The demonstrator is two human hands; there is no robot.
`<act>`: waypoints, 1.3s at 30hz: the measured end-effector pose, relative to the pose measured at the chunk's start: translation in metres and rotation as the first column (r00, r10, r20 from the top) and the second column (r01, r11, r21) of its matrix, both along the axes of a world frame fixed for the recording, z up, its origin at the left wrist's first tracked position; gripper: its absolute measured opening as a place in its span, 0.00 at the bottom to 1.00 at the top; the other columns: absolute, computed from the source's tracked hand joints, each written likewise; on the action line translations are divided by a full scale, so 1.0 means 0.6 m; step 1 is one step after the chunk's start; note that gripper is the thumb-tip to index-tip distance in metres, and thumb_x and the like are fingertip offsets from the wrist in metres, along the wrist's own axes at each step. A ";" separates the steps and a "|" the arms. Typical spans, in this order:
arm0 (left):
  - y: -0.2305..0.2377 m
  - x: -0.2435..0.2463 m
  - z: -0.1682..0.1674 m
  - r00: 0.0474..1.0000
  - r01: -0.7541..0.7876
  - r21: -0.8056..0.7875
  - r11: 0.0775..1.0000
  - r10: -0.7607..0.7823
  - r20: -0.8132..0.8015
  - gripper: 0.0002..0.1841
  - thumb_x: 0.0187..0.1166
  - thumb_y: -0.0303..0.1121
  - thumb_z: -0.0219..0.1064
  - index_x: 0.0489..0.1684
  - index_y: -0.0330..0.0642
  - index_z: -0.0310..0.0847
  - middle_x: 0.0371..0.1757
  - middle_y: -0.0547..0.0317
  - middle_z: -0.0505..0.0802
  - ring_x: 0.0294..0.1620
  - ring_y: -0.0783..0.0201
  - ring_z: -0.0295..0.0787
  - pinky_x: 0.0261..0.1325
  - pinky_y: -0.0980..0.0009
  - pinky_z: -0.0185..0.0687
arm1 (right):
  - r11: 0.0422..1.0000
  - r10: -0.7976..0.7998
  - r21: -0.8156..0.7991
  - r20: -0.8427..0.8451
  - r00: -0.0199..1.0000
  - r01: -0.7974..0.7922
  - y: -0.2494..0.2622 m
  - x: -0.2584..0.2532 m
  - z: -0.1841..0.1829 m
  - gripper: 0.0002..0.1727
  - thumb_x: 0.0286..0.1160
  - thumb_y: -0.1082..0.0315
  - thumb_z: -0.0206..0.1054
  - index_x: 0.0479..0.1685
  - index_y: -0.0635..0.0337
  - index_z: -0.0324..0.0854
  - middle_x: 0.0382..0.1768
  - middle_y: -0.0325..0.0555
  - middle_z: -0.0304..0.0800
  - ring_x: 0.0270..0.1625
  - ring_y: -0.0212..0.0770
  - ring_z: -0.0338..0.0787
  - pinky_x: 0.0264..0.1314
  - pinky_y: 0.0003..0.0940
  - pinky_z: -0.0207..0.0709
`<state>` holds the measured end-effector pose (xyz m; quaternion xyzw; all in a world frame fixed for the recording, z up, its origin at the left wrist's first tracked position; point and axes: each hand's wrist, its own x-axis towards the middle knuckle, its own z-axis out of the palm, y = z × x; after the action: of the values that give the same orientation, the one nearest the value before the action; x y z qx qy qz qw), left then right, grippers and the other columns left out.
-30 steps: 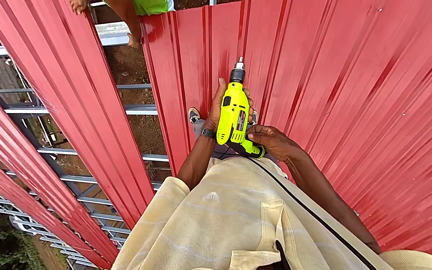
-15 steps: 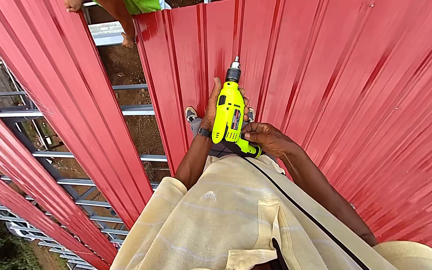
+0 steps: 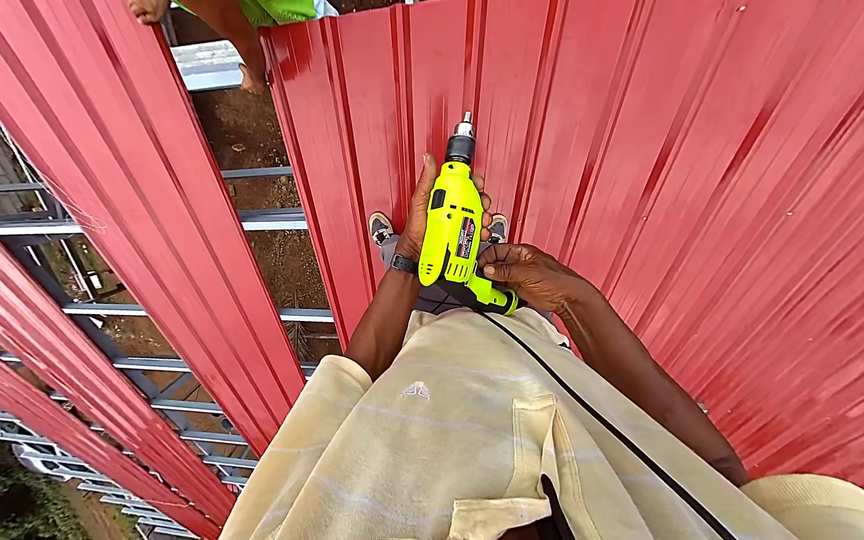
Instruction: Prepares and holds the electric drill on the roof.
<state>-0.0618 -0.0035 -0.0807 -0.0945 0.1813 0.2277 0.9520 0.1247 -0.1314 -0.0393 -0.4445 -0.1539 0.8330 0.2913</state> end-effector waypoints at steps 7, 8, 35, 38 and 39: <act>0.010 0.003 0.005 1.000 -0.003 -0.007 1.000 0.003 -0.019 0.49 0.68 0.83 0.48 0.57 0.40 0.76 0.41 0.38 0.88 0.37 0.40 0.90 0.34 0.46 0.89 | 0.999 0.028 -0.023 0.031 0.999 -0.027 0.004 0.001 -0.002 0.10 0.81 0.62 0.68 0.46 0.61 0.83 0.38 0.48 0.91 0.40 0.37 0.90 0.49 0.34 0.87; 0.011 0.004 0.006 1.000 -0.003 -0.003 1.000 0.003 -0.025 0.48 0.67 0.83 0.49 0.57 0.41 0.76 0.41 0.38 0.88 0.37 0.40 0.90 0.34 0.47 0.89 | 0.999 0.031 -0.019 0.020 0.999 -0.030 0.006 0.001 -0.003 0.09 0.80 0.63 0.68 0.46 0.61 0.83 0.38 0.48 0.90 0.40 0.37 0.90 0.49 0.34 0.87; 0.011 -0.005 -0.001 0.999 -0.002 0.004 1.000 0.003 -0.043 0.49 0.67 0.84 0.48 0.59 0.42 0.75 0.42 0.39 0.88 0.36 0.42 0.89 0.33 0.49 0.89 | 0.999 0.038 -0.010 -0.057 0.998 -0.039 0.017 -0.003 -0.006 0.11 0.80 0.67 0.64 0.52 0.62 0.84 0.42 0.49 0.92 0.43 0.37 0.92 0.52 0.35 0.88; 0.011 -0.006 0.001 0.999 -0.013 0.001 1.000 0.013 -0.046 0.49 0.68 0.83 0.47 0.58 0.41 0.76 0.41 0.39 0.88 0.36 0.41 0.90 0.33 0.47 0.89 | 0.998 0.054 -0.023 -0.026 0.998 -0.054 0.013 -0.007 -0.011 0.12 0.79 0.59 0.70 0.47 0.59 0.82 0.39 0.47 0.91 0.41 0.37 0.91 0.49 0.34 0.88; 0.010 -0.007 0.002 0.999 -0.013 0.004 1.000 0.014 -0.042 0.48 0.68 0.83 0.46 0.58 0.41 0.76 0.41 0.39 0.88 0.36 0.41 0.89 0.33 0.47 0.89 | 0.998 0.061 -0.016 -0.022 0.998 -0.061 0.013 -0.008 -0.012 0.12 0.78 0.60 0.71 0.46 0.59 0.82 0.38 0.47 0.90 0.40 0.37 0.91 0.48 0.34 0.88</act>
<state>-0.0658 0.0028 -0.0798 -0.0892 0.2000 0.2364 0.9467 0.1197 -0.1237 -0.0466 -0.4330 -0.1573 0.8475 0.2637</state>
